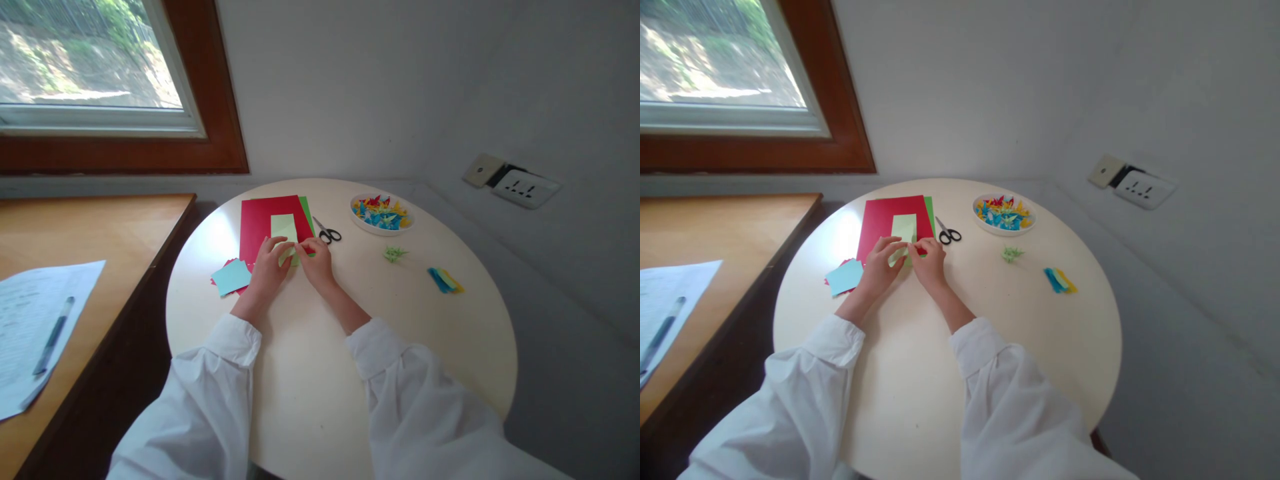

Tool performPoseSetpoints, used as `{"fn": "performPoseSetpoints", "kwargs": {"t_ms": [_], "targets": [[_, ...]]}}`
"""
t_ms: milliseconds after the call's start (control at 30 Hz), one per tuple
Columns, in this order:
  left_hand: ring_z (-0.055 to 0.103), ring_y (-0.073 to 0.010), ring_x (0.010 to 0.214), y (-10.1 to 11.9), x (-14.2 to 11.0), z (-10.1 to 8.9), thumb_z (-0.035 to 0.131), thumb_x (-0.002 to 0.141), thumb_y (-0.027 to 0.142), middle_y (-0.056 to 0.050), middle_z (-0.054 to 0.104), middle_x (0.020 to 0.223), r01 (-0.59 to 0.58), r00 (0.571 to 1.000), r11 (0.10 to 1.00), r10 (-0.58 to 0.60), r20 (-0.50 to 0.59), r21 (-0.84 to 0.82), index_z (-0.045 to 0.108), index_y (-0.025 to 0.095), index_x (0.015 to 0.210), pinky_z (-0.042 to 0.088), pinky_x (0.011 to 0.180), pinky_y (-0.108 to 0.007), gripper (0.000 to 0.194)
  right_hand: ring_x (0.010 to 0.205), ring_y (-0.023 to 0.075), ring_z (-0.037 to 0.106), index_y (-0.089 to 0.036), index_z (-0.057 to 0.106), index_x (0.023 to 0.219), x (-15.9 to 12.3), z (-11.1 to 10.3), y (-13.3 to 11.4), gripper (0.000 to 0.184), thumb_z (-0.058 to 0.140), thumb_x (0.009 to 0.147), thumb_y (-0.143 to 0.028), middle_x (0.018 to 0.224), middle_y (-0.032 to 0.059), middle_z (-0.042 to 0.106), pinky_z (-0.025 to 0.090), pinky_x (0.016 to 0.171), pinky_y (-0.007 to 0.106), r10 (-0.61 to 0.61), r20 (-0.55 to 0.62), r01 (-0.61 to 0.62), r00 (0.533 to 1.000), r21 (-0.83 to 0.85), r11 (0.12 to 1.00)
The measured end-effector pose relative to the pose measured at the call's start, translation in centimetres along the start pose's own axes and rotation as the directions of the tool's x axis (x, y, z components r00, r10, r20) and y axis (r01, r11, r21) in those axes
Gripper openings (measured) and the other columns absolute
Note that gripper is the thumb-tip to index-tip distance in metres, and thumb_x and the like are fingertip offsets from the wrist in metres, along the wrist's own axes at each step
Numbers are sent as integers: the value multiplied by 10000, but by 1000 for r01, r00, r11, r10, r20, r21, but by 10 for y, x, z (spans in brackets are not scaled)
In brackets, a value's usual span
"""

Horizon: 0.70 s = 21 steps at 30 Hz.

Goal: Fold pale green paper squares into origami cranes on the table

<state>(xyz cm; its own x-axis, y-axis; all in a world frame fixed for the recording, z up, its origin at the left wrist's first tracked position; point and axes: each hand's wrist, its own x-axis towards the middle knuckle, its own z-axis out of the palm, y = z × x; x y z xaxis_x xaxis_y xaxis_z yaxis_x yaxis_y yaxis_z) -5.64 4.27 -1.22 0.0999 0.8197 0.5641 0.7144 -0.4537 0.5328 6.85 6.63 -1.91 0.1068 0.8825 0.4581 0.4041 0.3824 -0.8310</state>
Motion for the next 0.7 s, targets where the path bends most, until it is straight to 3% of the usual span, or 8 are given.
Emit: {"fn": "performPoseSetpoints", "kwargs": {"t_ms": [100, 200, 333, 433, 600, 667, 700], "targets": [[592, -195, 936, 2, 3, -4, 484, 818, 171, -82, 656, 938, -9, 999, 1000, 10, -54, 19, 658, 174, 863, 413, 960, -394, 180, 823, 178, 572, -219, 559, 618, -3, -3, -1, 193, 538, 776, -327, 775, 35, 611, 444, 812, 304, -63, 8, 62, 998, 38, 997], [605, -197, 892, 5, 5, -7, 490, 818, 187, -65, 681, 873, 29, 996, 999, -30, -86, -14, 663, 186, 801, 411, 957, -404, 174, 805, 179, 566, -226, 538, 620, -5, -12, 0, 211, 478, 807, -302, 740, 31, 603, 432, 821, 319, -131, 52, 132, 990, -26, 991], [628, -191, 844, 8, 5, -8, 528, 791, 230, -47, 707, 845, 116, 980, 967, -148, -130, -227, 674, 187, 798, 466, 873, -364, 152, 846, 201, 547, -220, 499, 707, -4, -31, 9, 42, 533, 729, -229, 781, 39, 586, 395, 865, 357, -189, -6, 185, 982, -169, 968], [643, -189, 800, 6, 6, -6, 589, 737, 286, -57, 711, 820, 181, 952, 876, -270, -143, -448, 676, 166, 779, 501, 764, -319, 154, 957, 230, 525, -206, 495, 892, -1, -45, 18, 282, 588, 628, -172, 976, 84, 584, 376, 894, 379, -172, -76, 152, 982, -217, 964], [642, -187, 762, 3, 10, -1, 682, 623, 354, -44, 691, 751, 302, 905, 704, -424, -38, -643, 655, 157, 744, 502, 696, -308, 233, 1116, 249, 498, -188, 415, 1184, 3, -69, 31, 648, 677, 594, -242, 1232, 146, 526, 381, 895, 392, -93, -52, 89, 994, -71, 994], [636, -182, 740, 3, 10, 0, 711, 581, 384, -35, 677, 716, 319, 898, 659, -440, -6, -681, 642, 155, 734, 496, 670, -300, 284, 1100, 252, 513, -186, 475, 1151, 3, -79, 34, 621, 705, 583, -289, 1218, 139, 550, 395, 875, 389, -77, -13, 76, 997, -54, 996], [633, -177, 728, 4, 10, 1, 722, 565, 393, -30, 670, 703, 320, 897, 642, -442, 5, -697, 635, 156, 730, 492, 658, -294, 302, 1062, 248, 537, -184, 541, 1065, 2, -84, 35, 504, 695, 603, -313, 1154, 123, 594, 403, 863, 385, -67, 20, 68, 998, -49, 996]]}}
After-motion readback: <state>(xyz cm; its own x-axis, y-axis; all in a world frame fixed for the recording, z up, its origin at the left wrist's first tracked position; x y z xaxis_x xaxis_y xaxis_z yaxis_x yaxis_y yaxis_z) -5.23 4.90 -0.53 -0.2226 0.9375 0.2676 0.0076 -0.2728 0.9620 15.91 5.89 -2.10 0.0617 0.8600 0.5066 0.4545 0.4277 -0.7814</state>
